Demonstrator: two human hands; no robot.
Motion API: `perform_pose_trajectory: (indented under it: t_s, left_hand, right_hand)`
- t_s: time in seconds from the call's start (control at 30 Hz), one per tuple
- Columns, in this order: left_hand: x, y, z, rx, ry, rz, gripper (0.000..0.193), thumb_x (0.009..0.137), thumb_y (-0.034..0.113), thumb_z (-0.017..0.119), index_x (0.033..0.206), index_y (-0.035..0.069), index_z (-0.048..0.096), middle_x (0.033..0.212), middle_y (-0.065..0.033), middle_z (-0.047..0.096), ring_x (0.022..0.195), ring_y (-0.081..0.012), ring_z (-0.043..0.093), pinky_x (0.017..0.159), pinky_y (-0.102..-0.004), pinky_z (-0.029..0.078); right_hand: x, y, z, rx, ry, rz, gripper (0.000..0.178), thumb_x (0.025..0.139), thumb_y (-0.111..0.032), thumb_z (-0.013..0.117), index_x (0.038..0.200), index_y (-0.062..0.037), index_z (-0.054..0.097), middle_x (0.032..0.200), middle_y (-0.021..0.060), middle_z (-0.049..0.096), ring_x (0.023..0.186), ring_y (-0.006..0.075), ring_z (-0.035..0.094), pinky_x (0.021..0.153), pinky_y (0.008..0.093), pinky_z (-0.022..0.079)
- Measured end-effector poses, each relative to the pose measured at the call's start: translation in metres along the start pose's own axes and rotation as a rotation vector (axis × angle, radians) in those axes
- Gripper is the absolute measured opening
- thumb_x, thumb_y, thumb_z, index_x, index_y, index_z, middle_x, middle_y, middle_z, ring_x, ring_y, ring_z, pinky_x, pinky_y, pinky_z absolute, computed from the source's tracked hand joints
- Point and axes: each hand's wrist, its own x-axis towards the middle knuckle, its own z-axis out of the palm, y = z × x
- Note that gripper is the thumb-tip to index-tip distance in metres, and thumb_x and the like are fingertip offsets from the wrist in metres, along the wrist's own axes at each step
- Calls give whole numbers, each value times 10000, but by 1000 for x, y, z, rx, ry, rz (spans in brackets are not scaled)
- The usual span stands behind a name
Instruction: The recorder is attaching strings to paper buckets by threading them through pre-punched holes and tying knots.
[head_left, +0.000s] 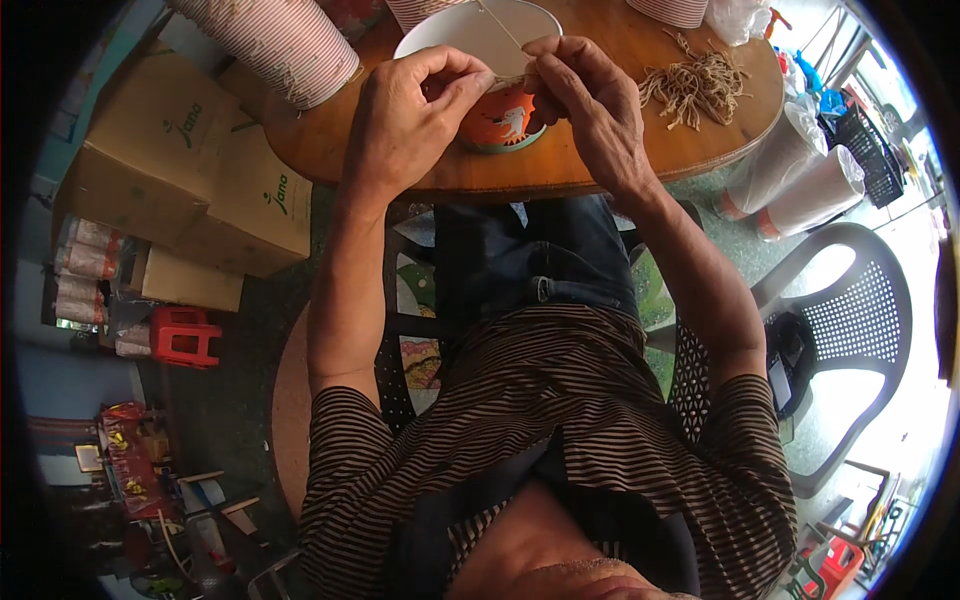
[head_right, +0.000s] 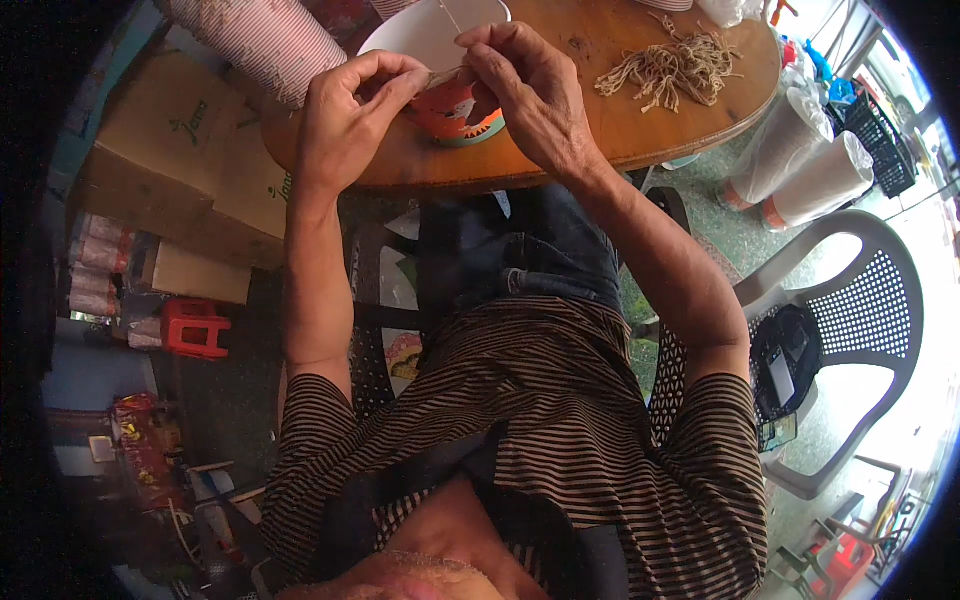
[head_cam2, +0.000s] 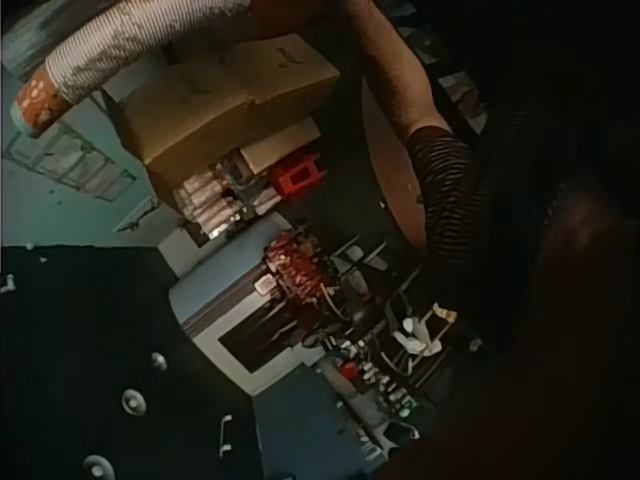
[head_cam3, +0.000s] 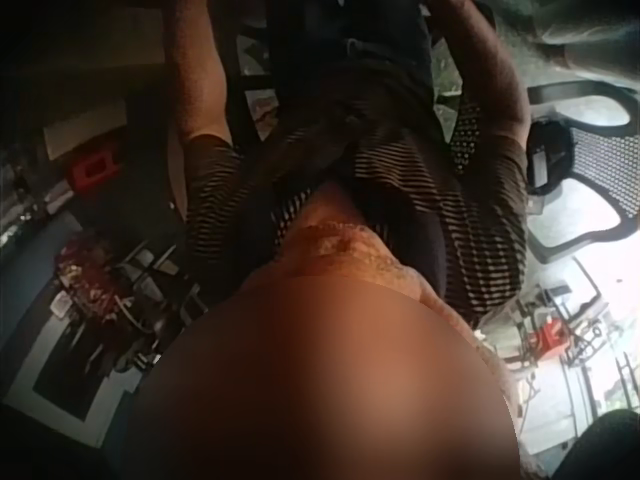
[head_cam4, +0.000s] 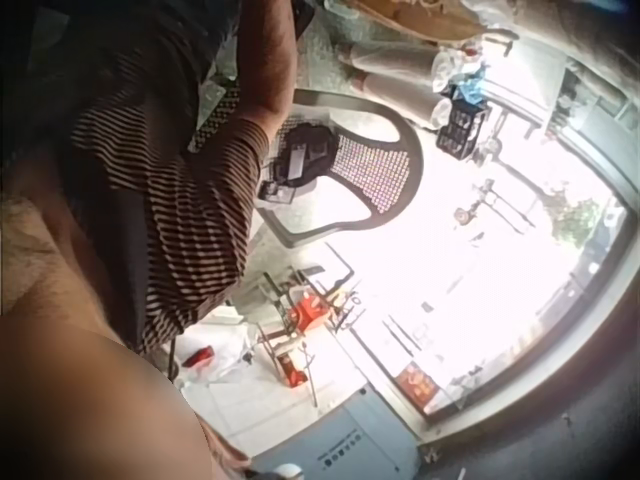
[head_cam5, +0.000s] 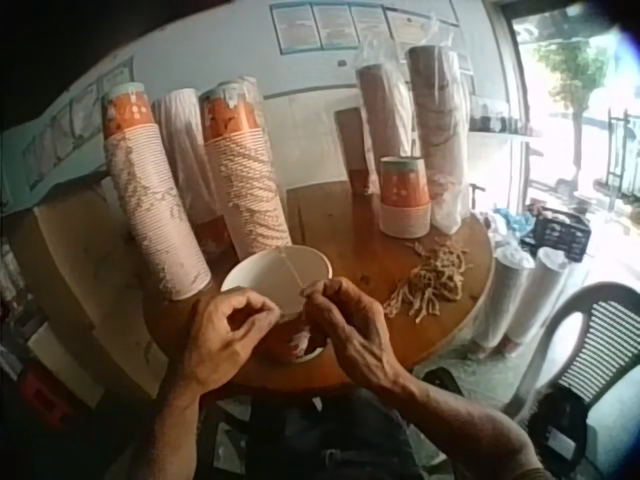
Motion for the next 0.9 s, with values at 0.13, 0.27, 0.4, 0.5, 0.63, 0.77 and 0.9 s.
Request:
perform_pose_trajectory:
  t_s: [0.13, 0.27, 0.4, 0.5, 0.63, 0.77, 0.9]
  left_hand:
    - [1, -7, 1, -36, 37, 14, 201, 978, 174, 697, 1005, -16, 760, 841, -73, 754, 774, -108, 691, 720, -266, 554]
    - [1, 0, 2, -4, 6, 2, 180, 988, 137, 683, 1010, -31, 743, 863, -12, 728, 825, -58, 641, 770, -231, 529]
    - [1, 1, 4, 28, -1, 15, 200, 980, 164, 694, 1015, -26, 749, 864, -50, 745, 811, -96, 680, 752, -256, 546]
    - [0, -1, 5, 32, 12, 26, 219, 975, 189, 700, 1019, -18, 755, 873, -88, 762, 803, -135, 717, 734, -283, 561]
    - [1, 1, 5, -2, -7, 15, 192, 990, 137, 682, 1036, -39, 742, 875, -33, 741, 815, -67, 661, 766, -229, 536]
    - [0, -2, 3, -27, -7, -17, 183, 992, 128, 678, 1044, -35, 743, 894, -32, 744, 830, -70, 665, 780, -228, 537]
    - [2, -3, 6, -126, 5, -23, 204, 991, 159, 686, 1031, -29, 753, 898, -51, 753, 827, -84, 681, 772, -241, 547]
  right_hand:
    - [-3, -11, 0, -147, -60, 16, 270, 1029, -189, 660, 1208, 11, 680, 929, 37, 685, 792, 90, 648, 726, 255, 554]
    - [-3, -6, -1, -402, -133, -147, 218, 959, -127, 745, 1134, 0, 727, 984, 47, 712, 872, 101, 686, 799, 264, 566]
    - [-1, 3, -5, -469, -77, -210, 179, 960, -132, 736, 1073, 7, 733, 981, 49, 718, 846, 100, 686, 766, 266, 563]
    - [1, -8, -2, -349, -82, -53, 196, 992, -176, 695, 1043, 11, 720, 924, 42, 715, 800, 98, 675, 737, 261, 557]
    - [6, -15, -14, -133, -160, 107, 308, 1047, -285, 619, 1009, 10, 702, 865, 33, 712, 759, 85, 655, 714, 248, 549]
    - [4, -21, -10, -247, -147, 18, 359, 1046, -305, 630, 1129, 35, 708, 937, 63, 739, 797, 106, 674, 750, 272, 566]
    - [1, -23, -7, -402, -168, -110, 336, 1018, -275, 674, 1160, 26, 721, 942, 86, 762, 831, 115, 697, 765, 280, 575]
